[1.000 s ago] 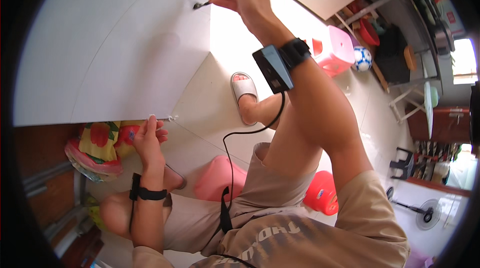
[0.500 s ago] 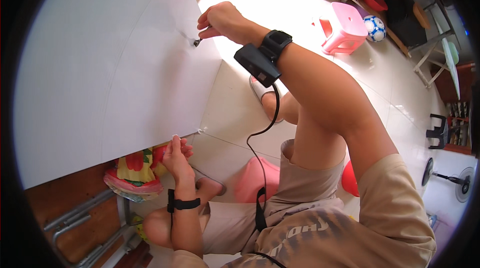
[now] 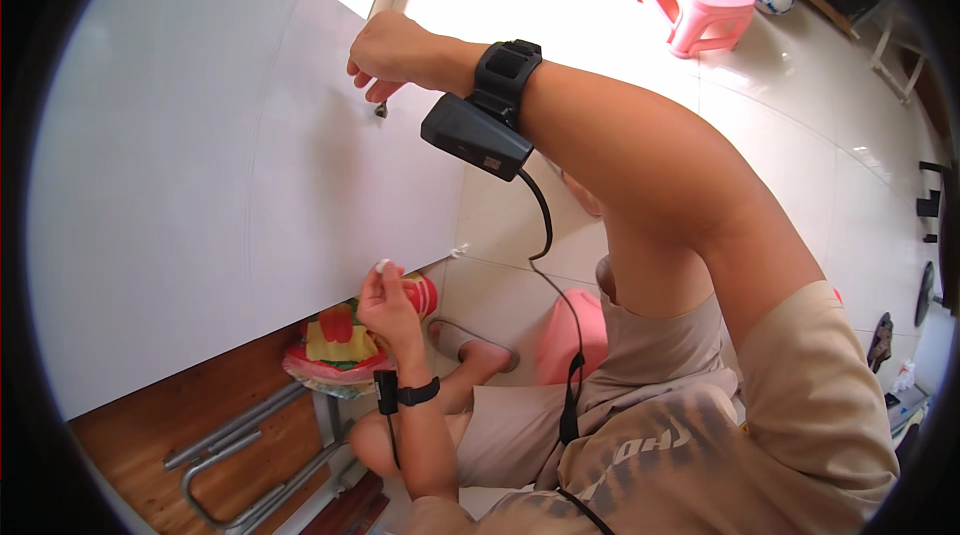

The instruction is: The recorder uses a screwdriver to tighten or adjust the door hinge and handle of a white cabinet.

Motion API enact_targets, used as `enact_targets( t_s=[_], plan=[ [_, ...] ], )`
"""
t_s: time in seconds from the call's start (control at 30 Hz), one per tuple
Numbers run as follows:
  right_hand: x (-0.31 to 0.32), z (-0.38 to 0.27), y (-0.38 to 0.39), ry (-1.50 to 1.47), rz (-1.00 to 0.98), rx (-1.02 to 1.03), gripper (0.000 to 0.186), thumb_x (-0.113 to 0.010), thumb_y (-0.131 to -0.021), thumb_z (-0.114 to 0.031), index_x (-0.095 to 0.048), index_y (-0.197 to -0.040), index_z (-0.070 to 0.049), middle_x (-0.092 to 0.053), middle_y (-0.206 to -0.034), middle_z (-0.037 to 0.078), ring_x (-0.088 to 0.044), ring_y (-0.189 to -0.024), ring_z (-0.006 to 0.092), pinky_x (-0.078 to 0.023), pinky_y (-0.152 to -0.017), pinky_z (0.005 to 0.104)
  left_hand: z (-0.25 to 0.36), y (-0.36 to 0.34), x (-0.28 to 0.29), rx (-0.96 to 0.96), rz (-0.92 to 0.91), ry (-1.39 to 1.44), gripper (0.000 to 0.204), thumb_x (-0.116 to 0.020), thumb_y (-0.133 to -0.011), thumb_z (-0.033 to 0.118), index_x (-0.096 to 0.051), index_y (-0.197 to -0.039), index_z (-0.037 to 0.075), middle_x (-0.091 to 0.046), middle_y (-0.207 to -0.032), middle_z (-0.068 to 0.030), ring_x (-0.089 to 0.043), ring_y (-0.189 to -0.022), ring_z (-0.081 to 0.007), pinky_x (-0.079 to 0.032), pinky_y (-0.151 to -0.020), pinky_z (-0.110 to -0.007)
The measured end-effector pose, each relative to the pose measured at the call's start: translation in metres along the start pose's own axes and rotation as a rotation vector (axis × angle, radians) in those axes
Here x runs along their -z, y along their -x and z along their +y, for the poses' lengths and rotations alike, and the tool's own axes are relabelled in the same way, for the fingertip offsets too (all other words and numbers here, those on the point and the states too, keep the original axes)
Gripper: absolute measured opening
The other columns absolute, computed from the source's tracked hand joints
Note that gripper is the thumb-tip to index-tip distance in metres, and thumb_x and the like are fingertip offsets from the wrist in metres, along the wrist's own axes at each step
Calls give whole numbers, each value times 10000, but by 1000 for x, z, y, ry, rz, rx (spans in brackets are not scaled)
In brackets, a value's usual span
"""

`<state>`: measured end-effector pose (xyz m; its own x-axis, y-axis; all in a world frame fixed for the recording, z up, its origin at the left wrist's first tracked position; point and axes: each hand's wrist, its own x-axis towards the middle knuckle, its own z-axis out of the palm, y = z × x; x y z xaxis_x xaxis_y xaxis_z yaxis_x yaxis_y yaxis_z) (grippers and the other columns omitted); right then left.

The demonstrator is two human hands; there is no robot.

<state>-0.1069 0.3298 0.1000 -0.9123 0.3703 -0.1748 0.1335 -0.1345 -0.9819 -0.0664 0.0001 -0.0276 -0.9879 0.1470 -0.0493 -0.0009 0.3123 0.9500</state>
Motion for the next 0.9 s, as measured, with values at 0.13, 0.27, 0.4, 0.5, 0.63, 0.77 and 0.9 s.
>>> enact_targets(
  t_s=[0.13, 0.27, 0.4, 0.5, 0.63, 0.77, 0.9],
  plan=[
    [6, -7, 1, 57, -106, 62, 282, -472, -854, -91, -684, -923, 81, -722, -930, 168, -732, -706, 252, -604, -669, 336, 22, 1, 5, -346, -105, -299, 221, -723, -927, 96, -701, -1075, -67, -721, -808, -81, -640, -638, -99, -521, -608, -235],
    [5, -14, 3, 123, -88, 105, 283, -480, -828, -105, -678, -878, 91, -721, -849, 188, -726, -683, 269, -601, -667, 357, 67, -1, 11, -571, -121, -535, 184, -756, -879, 71, -726, -1014, -51, -709, -767, -107, -651, -631, -131, -526, -578, -265],
    [29, -18, 10, 201, 100, 129, 282, -488, -837, -137, -646, -789, 91, -697, -734, 205, -716, -645, 270, -604, -655, 347, 155, -7, -3, -719, -180, -695, 153, -736, -885, 56, -730, -1008, -35, -708, -785, -115, -647, -633, -148, -525, -586, -278],
    [43, -17, 10, 231, 171, 157, 289, -493, -843, -159, -640, -765, 78, -697, -734, 213, -723, -653, 271, -602, -660, 350, 210, -18, -26, -798, -247, -799, 134, -724, -892, 57, -733, -1004, -16, -709, -797, -105, -644, -650, -164, -527, -608, -278],
    [56, -14, -3, 228, 254, 122, 298, -517, -858, -196, -651, -785, 60, -697, -726, 197, -723, -649, 272, -605, -648, 357, 234, -64, -72, -1093, -311, -987, 140, -748, -862, 100, -737, -967, 9, -709, -1016, -113, -664, -873, -280, -536, -792, -348],
    [68, -12, -7, 192, 288, 210, 278, -523, -853, -189, -643, -756, 42, -686, -703, 170, -714, -626, 259, -603, -598, 343, 233, -123, -121, -1335, -313, -1223, 133, -768, -829, 130, -757, -930, 43, -640, -1277, -117, -590, -1183, -331, -488, -975, -416],
    [76, -11, -19, 303, 358, 292, 226, -518, -841, -150, -647, -774, 23, -684, -695, 146, -703, -608, 235, -587, -557, 347, 233, -163, -166, -1516, -222, -1399, 80, -783, -814, 153, -778, -860, 88, -590, -1390, -107, -468, -1340, -353, -388, -1114, -452]
  ],
)
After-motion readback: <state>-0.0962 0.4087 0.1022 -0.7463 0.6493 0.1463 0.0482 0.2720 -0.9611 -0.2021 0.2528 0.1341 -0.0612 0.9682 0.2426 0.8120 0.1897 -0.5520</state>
